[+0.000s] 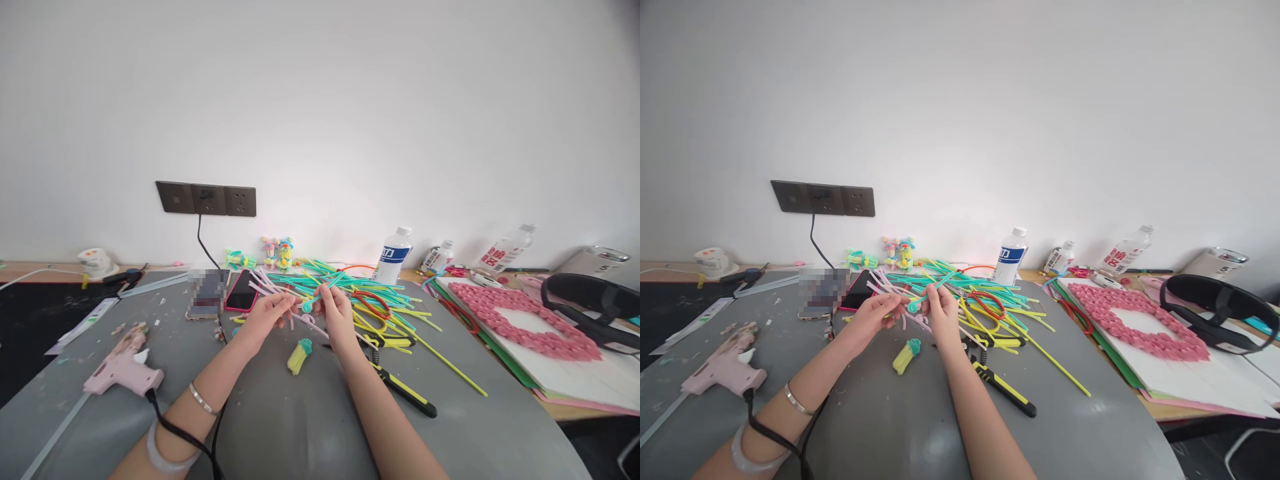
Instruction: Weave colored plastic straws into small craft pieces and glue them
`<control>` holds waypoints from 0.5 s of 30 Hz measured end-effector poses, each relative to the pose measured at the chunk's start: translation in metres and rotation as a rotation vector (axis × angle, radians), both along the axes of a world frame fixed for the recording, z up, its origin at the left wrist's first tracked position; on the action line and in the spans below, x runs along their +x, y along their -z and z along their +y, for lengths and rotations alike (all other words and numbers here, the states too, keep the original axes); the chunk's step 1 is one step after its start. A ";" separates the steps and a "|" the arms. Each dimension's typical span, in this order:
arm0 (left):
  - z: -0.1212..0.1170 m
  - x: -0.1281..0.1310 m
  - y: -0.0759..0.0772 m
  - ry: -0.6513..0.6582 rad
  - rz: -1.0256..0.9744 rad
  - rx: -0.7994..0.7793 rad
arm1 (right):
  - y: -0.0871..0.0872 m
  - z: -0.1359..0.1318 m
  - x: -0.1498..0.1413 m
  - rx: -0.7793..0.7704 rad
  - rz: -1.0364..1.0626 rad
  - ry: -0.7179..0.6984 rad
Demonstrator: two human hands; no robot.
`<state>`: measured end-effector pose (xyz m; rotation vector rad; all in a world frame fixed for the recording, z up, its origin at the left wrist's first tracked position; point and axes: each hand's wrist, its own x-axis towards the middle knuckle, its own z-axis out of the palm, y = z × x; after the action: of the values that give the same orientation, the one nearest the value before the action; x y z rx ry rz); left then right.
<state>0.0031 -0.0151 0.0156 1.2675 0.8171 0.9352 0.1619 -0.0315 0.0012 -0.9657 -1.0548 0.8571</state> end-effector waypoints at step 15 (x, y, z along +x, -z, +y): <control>0.000 -0.002 0.007 0.154 0.250 0.152 | 0.001 -0.001 -0.006 0.012 -0.123 -0.151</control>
<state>0.0009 -0.0150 0.0084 1.5796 0.8398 0.7352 0.1557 -0.0323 0.0007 -0.9471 -1.2497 0.9222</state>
